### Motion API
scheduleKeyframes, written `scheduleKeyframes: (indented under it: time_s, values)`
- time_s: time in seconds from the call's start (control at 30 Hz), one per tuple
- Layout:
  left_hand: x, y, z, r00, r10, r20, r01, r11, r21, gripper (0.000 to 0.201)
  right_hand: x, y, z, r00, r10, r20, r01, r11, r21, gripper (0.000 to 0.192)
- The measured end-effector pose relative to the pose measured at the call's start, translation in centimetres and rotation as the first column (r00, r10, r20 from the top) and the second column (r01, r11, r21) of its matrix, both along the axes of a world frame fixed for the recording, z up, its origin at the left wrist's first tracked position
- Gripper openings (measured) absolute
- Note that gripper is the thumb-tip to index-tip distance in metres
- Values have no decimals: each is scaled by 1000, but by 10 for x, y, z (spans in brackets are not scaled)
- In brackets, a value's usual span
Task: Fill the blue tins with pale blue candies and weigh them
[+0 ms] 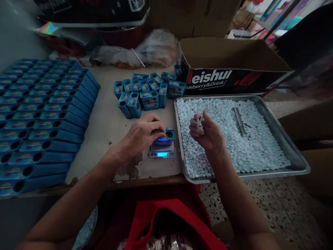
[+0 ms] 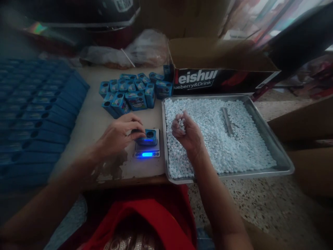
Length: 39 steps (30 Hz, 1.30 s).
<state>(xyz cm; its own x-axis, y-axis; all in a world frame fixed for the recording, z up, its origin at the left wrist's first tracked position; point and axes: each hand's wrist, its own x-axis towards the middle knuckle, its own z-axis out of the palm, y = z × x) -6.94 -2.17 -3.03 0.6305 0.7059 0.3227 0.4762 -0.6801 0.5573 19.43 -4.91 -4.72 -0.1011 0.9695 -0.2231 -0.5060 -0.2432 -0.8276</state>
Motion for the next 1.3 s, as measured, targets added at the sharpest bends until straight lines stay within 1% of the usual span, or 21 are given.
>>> scheduleKeyframes:
  time_s: [0.07,0.13,0.23,0.3,0.37,0.47,0.5,0.57,0.67,0.77,0.83,0.93,1.03,1.2,1.3]
  values:
    - [12,2,-1,999,-20,41,21,1000,-7,18,-5,0,3,1000,14,-2,-14,1000,18,44]
    - [22,1,-2,996,-8,83,7,1000,12,17,-13,1,10,999,33,-10,-32,999,32,44]
    - [30,-2,-3,995,43,89,-48,997,55,19,-30,4,24,999,42,-24,-41,998,48,43]
    - [29,-4,-1,988,104,115,-112,991,66,21,-42,6,31,999,28,-26,-26,997,73,44]
    - [21,-5,2,962,214,169,-224,973,47,24,-53,8,34,1000,5,-25,-2,995,101,45]
    - [-4,-7,3,895,402,196,-407,913,-12,25,-66,8,32,999,-35,-8,35,990,135,47]
    - [-13,-8,1,873,446,196,-448,893,-36,24,-70,8,30,999,-46,7,44,989,142,47]
    - [-32,-11,-3,846,494,201,-487,869,-84,21,-75,7,25,997,-68,47,60,987,152,48]
    - [-53,-18,-12,824,527,210,-514,850,-117,17,-79,7,20,991,-95,95,78,982,169,47]
    - [-63,-24,-17,804,555,212,-544,831,-112,16,-83,7,19,988,-114,107,90,974,208,44]
    - [-67,-26,-19,798,563,215,-553,826,-112,15,-85,7,20,988,-118,96,96,973,209,43]
    - [-72,-28,-19,789,572,224,-563,819,-111,14,-87,7,23,988,-130,82,115,980,161,45]
    - [-77,-29,-20,776,585,236,-575,810,-115,14,-90,8,28,983,-149,103,136,983,123,48]
    - [-79,-31,-21,764,609,214,-591,793,-147,14,-92,8,32,978,-157,134,134,977,167,48]
    - [-77,-32,-21,774,601,200,-585,799,-138,15,-93,8,32,970,-161,180,126,974,190,48]
